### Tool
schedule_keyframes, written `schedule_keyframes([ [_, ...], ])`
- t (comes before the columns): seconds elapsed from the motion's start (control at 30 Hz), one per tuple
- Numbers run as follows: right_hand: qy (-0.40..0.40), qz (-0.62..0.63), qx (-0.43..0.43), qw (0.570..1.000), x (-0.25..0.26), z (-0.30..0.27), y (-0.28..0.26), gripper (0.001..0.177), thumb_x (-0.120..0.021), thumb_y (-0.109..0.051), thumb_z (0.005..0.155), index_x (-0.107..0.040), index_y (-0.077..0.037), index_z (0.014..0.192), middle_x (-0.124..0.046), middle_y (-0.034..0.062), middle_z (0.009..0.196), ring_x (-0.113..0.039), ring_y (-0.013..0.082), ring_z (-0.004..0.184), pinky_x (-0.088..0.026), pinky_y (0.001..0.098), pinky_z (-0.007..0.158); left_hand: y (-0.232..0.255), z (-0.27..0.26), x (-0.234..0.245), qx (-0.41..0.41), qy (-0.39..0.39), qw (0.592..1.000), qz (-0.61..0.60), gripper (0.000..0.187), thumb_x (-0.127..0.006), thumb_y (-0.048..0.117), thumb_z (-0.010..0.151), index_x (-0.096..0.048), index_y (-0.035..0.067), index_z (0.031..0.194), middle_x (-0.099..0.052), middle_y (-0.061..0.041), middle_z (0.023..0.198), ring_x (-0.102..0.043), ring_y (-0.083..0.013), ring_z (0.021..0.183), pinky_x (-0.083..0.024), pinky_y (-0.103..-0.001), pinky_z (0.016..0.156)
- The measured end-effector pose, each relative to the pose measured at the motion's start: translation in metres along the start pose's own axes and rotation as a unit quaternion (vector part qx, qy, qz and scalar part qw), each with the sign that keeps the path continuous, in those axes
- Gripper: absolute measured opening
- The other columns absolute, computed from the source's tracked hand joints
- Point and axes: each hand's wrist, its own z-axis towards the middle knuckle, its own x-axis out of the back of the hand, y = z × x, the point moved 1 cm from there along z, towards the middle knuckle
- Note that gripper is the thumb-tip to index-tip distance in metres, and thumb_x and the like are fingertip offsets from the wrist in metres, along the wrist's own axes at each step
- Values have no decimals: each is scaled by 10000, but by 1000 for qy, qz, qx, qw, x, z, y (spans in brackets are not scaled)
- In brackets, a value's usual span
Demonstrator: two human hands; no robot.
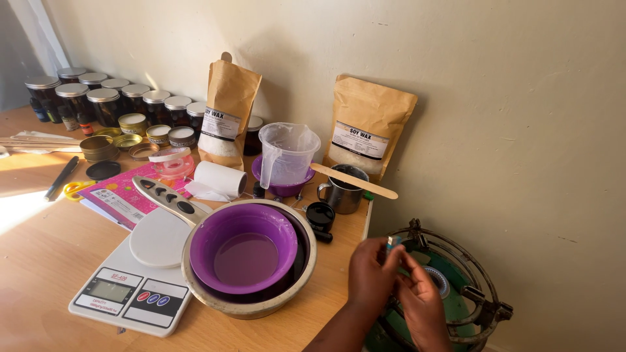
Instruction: Stirring a candle mixture in a bowl and cleaning a wick with a paper towel
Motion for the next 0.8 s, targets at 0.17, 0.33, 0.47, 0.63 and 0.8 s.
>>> schedule_keyframes([
  [0.17,-5,3,6,1000,-9,-5,3,449,-575,100,804,-548,51,1249,-635,221,1148,-589,265,1041,-465,339,866,-17,6,-3,56,87,995,-1,200,-668,312,827,-691,115,849,-673,-26,834,-615,-161,801,-482,-301,696],
  [0.33,-7,8,-4,1000,-15,9,13,344,-583,136,786,-631,63,1119,-674,201,1015,-613,254,888,-464,298,744,-26,-3,-7,41,145,988,44,512,-488,385,919,-474,28,1286,-560,-142,1249,-572,-283,1074,-424,-404,917],
  [0.47,-21,-247,-17,969,-36,5,-4,293,-521,-70,853,-664,-26,1105,-709,133,1072,-666,245,930,-509,342,762,-9,-12,-1,68,152,982,86,641,-555,236,839,-329,18,1398,-369,-143,1455,-292,-304,1357,-213,-432,1103],
  [0.63,-34,-452,44,890,-47,15,19,299,-417,-247,914,-669,-113,1003,-696,39,957,-647,174,838,-480,300,708,49,-28,27,28,144,987,72,589,-570,199,792,-429,41,1341,-398,-120,1446,-251,-309,1377,-175,-443,1114],
  [0.8,8,-456,71,887,-61,27,52,369,-368,-296,972,-599,-115,749,-585,2,544,-474,100,414,-351,220,371,103,-41,93,17,76,983,-166,213,-557,68,821,-682,89,991,-739,-32,919,-684,-105,827,-560,-221,718],
])
